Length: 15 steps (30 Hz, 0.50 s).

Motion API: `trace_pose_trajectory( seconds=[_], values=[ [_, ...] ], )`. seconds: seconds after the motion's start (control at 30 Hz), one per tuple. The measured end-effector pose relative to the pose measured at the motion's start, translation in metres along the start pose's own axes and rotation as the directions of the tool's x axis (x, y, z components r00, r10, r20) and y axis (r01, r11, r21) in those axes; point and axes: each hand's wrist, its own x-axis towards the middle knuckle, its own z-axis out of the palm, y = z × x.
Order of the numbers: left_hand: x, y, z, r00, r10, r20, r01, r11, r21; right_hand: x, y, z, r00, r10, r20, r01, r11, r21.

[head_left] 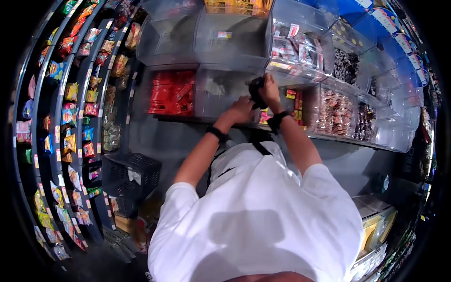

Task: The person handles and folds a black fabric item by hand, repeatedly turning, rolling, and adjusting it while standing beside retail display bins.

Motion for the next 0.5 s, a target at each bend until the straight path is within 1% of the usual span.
trace_pose_trajectory(
  seconds=[0.03, 0.07, 0.1, 0.13, 0.2, 0.23, 0.27, 0.3, 0.33, 0.37, 0.43, 0.47, 0.5],
  values=[
    [0.002, 0.000, 0.005, 1.000, -0.013, 0.014, 0.013, 1.000, 0.016, 0.010, 0.001, 0.005, 0.998, -0.046, -0.033, 0.044, 0.996, -0.074],
    [0.011, -0.002, 0.008, 0.999, -0.047, 0.004, 0.047, 0.999, -0.019, 0.023, 0.001, 0.009, 0.992, -0.100, -0.076, 0.087, 0.985, -0.151],
    [0.016, -0.003, 0.006, 0.997, -0.074, -0.007, 0.073, 0.996, -0.058, 0.027, -0.001, 0.014, 0.999, -0.006, -0.051, -0.003, 0.985, -0.174],
    [0.015, -0.004, 0.007, 0.998, -0.063, 0.004, 0.063, 0.997, -0.045, 0.024, 0.000, 0.019, 0.998, 0.006, -0.066, -0.017, 0.986, -0.168],
    [0.016, 0.005, 0.016, 0.997, 0.021, -0.073, -0.009, 0.989, 0.149, 0.013, 0.015, 0.028, 0.997, -0.057, -0.061, 0.047, 0.986, -0.157],
    [0.004, 0.027, 0.005, 0.990, 0.014, -0.142, 0.011, 0.984, 0.178, 0.001, 0.039, 0.040, 0.985, -0.171, 0.001, 0.167, 0.962, -0.218],
    [-0.007, 0.029, 0.016, 0.990, 0.034, -0.136, -0.011, 0.986, 0.168, -0.020, 0.019, 0.019, 0.981, -0.147, 0.129, 0.176, 0.950, -0.260],
    [-0.015, 0.024, 0.028, 0.967, 0.179, -0.180, -0.155, 0.978, 0.143, -0.035, 0.022, 0.011, 0.954, -0.208, 0.217, 0.263, 0.927, -0.267],
    [-0.024, 0.023, 0.034, 0.924, 0.310, -0.226, -0.289, 0.950, 0.123, -0.051, 0.021, 0.004, 0.935, -0.231, 0.270, 0.303, 0.915, -0.268],
    [-0.036, 0.022, 0.042, 0.926, 0.305, -0.223, -0.288, 0.952, 0.106, -0.068, 0.020, -0.003, 0.912, -0.253, 0.323, 0.343, 0.902, -0.264],
    [-0.053, 0.020, 0.047, 0.957, 0.264, -0.121, -0.273, 0.959, -0.069, -0.090, -0.002, -0.032, 0.896, -0.175, 0.409, 0.266, 0.948, -0.177],
    [-0.053, 0.010, 0.058, 0.932, 0.335, -0.139, -0.342, 0.939, -0.032, -0.099, 0.001, -0.035, 0.888, -0.236, 0.394, 0.316, 0.937, -0.150],
    [-0.050, 0.004, 0.064, 0.925, 0.346, -0.154, -0.352, 0.936, -0.012, -0.097, 0.003, -0.036, 0.884, -0.258, 0.389, 0.330, 0.935, -0.128]
  ],
)
